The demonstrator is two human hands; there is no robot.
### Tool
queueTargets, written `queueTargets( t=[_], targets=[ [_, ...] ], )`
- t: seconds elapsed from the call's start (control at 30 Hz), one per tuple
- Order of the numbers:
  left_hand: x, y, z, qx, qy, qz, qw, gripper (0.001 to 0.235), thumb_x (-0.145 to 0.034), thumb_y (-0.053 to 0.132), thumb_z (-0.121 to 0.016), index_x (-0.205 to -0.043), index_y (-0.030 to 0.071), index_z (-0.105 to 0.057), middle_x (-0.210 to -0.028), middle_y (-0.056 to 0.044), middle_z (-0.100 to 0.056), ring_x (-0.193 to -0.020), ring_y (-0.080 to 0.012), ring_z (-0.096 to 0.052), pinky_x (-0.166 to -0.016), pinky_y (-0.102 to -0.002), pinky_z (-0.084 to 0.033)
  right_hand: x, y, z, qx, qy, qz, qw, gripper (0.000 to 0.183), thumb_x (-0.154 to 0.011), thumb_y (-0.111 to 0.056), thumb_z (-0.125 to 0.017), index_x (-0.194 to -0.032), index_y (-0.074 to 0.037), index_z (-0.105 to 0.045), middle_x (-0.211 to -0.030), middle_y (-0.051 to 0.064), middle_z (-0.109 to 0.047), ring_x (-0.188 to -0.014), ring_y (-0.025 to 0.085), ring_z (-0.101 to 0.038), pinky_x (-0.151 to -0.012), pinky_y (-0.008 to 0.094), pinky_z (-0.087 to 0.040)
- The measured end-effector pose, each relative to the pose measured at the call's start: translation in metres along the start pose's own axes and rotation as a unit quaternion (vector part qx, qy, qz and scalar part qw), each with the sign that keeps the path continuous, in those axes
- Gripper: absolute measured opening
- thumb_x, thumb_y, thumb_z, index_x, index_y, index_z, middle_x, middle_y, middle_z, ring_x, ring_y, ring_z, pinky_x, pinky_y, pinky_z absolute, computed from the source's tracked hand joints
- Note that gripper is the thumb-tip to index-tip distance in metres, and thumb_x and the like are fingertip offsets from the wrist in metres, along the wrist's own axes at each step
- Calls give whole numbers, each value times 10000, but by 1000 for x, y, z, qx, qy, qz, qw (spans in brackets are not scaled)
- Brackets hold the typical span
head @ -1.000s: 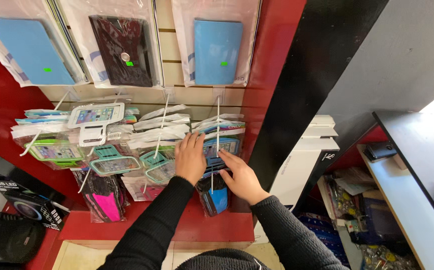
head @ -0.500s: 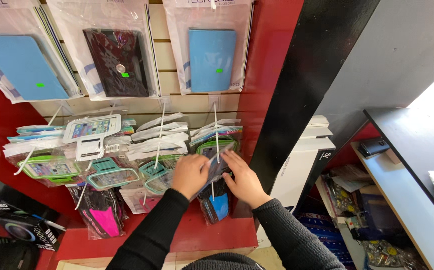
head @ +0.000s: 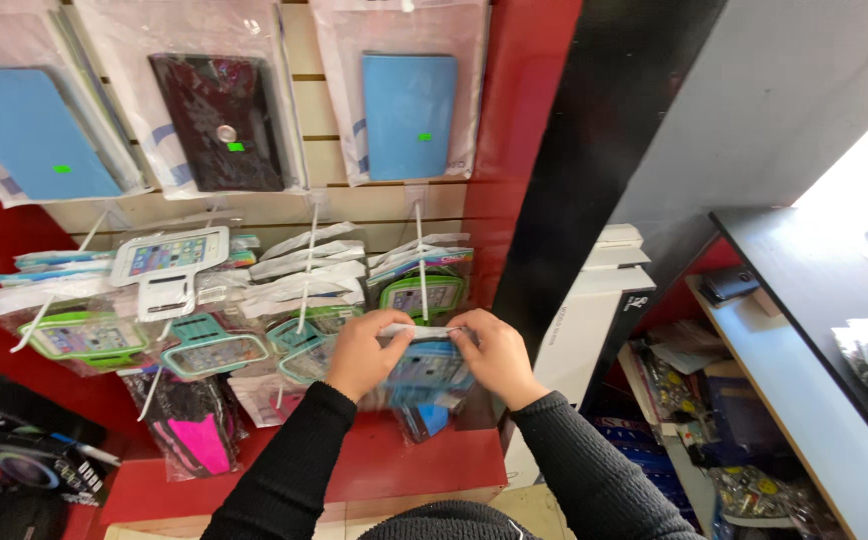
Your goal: The person repeatedly picks packaged electronic accessories from a wall display and places them onto a glass counter. The person handles items one by one, moving them from the hanging rack to a growing pile on the counter surface.
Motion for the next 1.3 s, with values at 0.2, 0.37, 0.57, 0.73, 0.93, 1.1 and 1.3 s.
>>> queueTargets(
  t=[0.2, 0.37, 0.57, 0.73, 0.93, 1.1, 1.3],
  targets=[
    [-16, 27, -27, 63, 7, -11, 998, 262, -902, 267, -776, -1158, 213, -776, -1049, -51, -801, -1040, -348, -709, -967, -477, -539, 16, 23, 68, -130, 87, 19, 988, 87, -910, -164, -727, -963, -189, -791, -882, 39, -771, -900, 331, -744, -842, 426, -573],
    [-34, 50, -90, 4, 9, -45, 999, 259, -841, 284, -824, -1077, 184, -789, -1058, -57, -790, -1021, -371, -701, -888, -493, -593, 44, 50, 137, -125, 229, 2, 965, 98, -906, -119, -741, -947, -183, -802, -761, 11, -772, -771, 244, -737, -775, 356, -569],
    [-48, 112, -181, 105, -83, -50, 990, 231, -795, 238, -850, -1014, 179, -807, -939, -35, -804, -966, -314, -744, -882, -403, -584, 90, 105, 223, -125, 387, -36, 913, 56, -923, -135, -746, -947, -100, -782, -697, 47, -738, -674, 143, -660, -732, 289, -539],
    [-74, 158, -273, 156, -133, -118, 972, 111, -847, 226, -813, -950, 183, -809, -831, -43, -802, -868, -270, -758, -825, -400, -592, 145, 160, 295, -89, 488, -98, 863, 111, -983, -159, -726, -1031, -62, -754, -749, 53, -706, -714, 135, -671, -773, 294, -529],
    [-88, 259, -373, 281, -204, -128, 929, 87, -934, 118, -706, -935, 200, -739, -782, 13, -795, -763, -163, -789, -756, -317, -610, 210, 219, 375, 21, 564, -141, 814, 133, -1014, -184, -709, -1094, -79, -726, -867, 59, -678, -801, 136, -567, -851, 315, -481],
    [-94, 336, -452, 371, -238, -147, 886, 109, -957, 47, -664, -895, 131, -696, -731, -32, -775, -640, -147, -741, -654, -283, -599, 253, 252, 430, 46, 590, -123, 797, 271, -1033, -124, -643, -1282, -31, -591, -1203, 140, -654, -1154, 229, -628, -1080, 397, -441],
    [-129, 399, -550, 488, -290, -47, 822, 114, -981, 74, -562, -946, 96, -668, -776, -49, -754, -685, -75, -685, -592, -165, -511, 279, 305, 452, 231, 535, -159, 797, 544, -1010, -122, -669, -1441, 136, -461, -1413, 384, -486, -1354, 561, -429, -1174, 605, -291]
  ],
)
Point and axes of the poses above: each hand's wrist, its own x-axis away from the middle knuckle, its own z-axis out of the back of the hand, y = z × x, the point moved 4 cm from there along -x, towards the middle knuckle
